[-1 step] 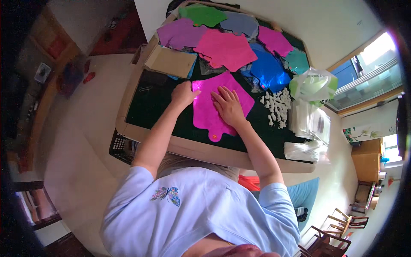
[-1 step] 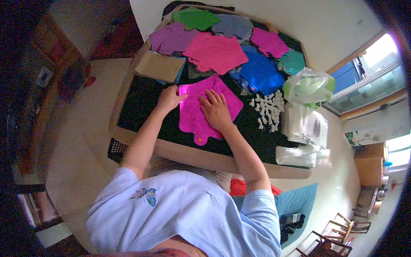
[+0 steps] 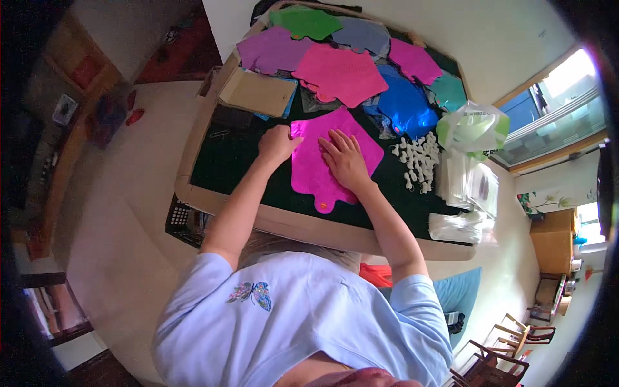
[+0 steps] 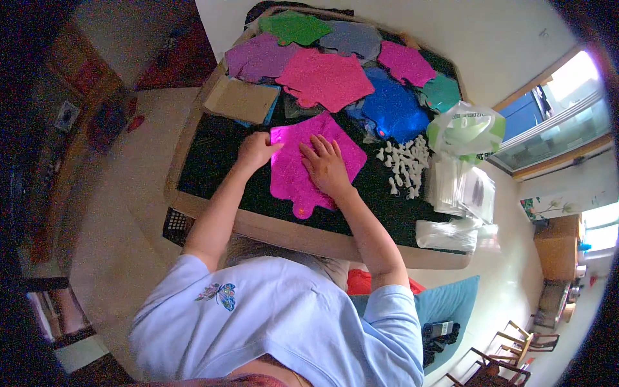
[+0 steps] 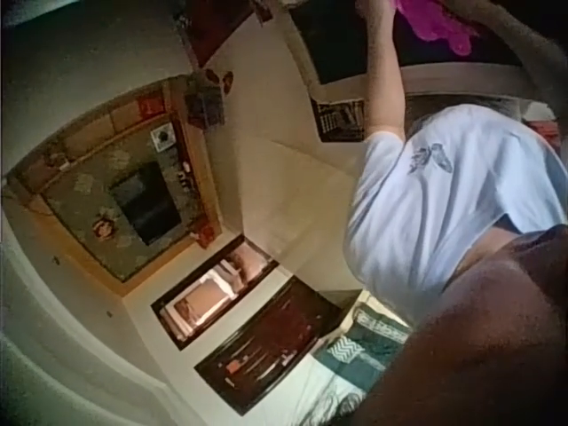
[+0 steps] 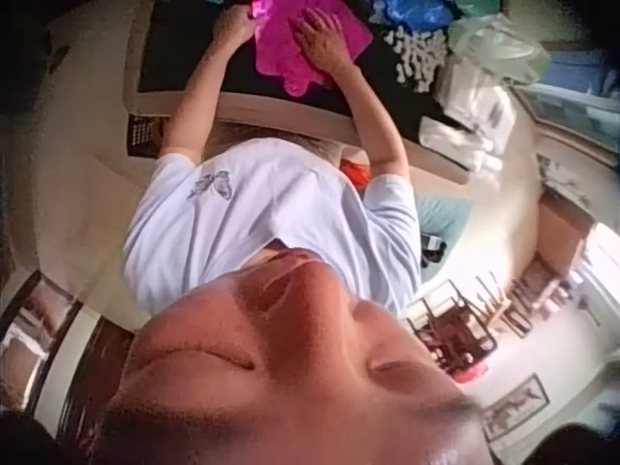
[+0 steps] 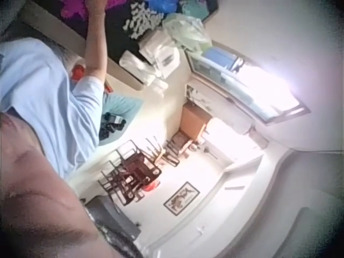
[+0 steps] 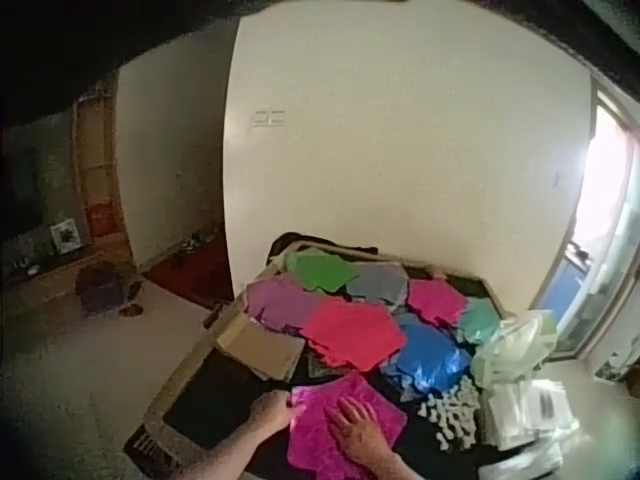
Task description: Folding and organizing colorful plastic sheets on a desk into stacks or bags.
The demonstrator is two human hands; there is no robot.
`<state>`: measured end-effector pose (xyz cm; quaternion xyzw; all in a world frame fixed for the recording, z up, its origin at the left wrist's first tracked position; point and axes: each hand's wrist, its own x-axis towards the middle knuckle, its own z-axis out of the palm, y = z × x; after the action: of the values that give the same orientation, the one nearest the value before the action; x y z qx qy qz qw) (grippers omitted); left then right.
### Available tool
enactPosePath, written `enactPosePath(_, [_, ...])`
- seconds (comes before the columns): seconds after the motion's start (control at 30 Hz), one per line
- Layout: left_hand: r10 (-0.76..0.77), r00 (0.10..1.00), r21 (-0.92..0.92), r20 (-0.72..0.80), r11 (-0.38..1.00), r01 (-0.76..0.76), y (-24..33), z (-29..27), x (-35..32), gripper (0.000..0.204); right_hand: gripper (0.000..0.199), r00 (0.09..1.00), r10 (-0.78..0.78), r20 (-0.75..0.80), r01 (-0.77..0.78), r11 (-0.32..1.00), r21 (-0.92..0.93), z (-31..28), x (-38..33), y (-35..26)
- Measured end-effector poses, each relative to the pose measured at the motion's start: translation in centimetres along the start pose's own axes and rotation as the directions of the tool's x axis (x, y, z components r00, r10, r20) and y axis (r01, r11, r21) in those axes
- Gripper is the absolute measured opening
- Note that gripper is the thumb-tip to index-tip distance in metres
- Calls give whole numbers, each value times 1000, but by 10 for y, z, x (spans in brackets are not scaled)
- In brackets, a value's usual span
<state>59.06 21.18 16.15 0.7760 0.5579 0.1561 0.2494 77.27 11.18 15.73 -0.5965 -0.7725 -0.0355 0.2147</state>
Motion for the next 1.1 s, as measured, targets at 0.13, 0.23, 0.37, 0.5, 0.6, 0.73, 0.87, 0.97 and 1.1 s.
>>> enactPosePath(0.13, [123,988,152,-94,983,-108,27,7,-19,29,38,1000,-27,-13,27,1000,-1,-7,-1,-1])
enactPosePath(0.23, [268,938,190,-221,955,-228,40,18,-24,27,38,1000,-16,-20,17,1000,12,-7,-6,0])
enactPosePath(0.37, [184,960,184,-210,972,-146,63,11,-33,35,38,1000,7,-23,-7,999,38,-12,-9,6])
enactPosePath(0.5, [96,994,202,59,974,-107,71,6,-34,46,37,999,-22,-29,23,1000,20,-19,-11,15])
enactPosePath(0.6, [271,962,-13,22,962,-271,75,14,-40,44,36,1000,5,-5,-5,999,32,-20,-13,17])
enactPosePath(0.73, [362,914,42,-183,932,-360,58,30,-46,44,37,1000,2,-18,-2,1000,24,-9,-14,19])
enactPosePath(0.87, [233,967,30,104,971,-237,68,15,-50,44,37,996,25,86,-25,1000,0,-16,-14,19])
enactPosePath(0.97, [328,914,-381,237,897,-223,70,8,-51,35,37,991,33,127,-25,997,-68,-6,-16,22])
enactPosePath(1.1, [457,853,105,-253,889,-445,35,35,-35,33,38,999,-22,-29,24,997,71,-3,-9,14])
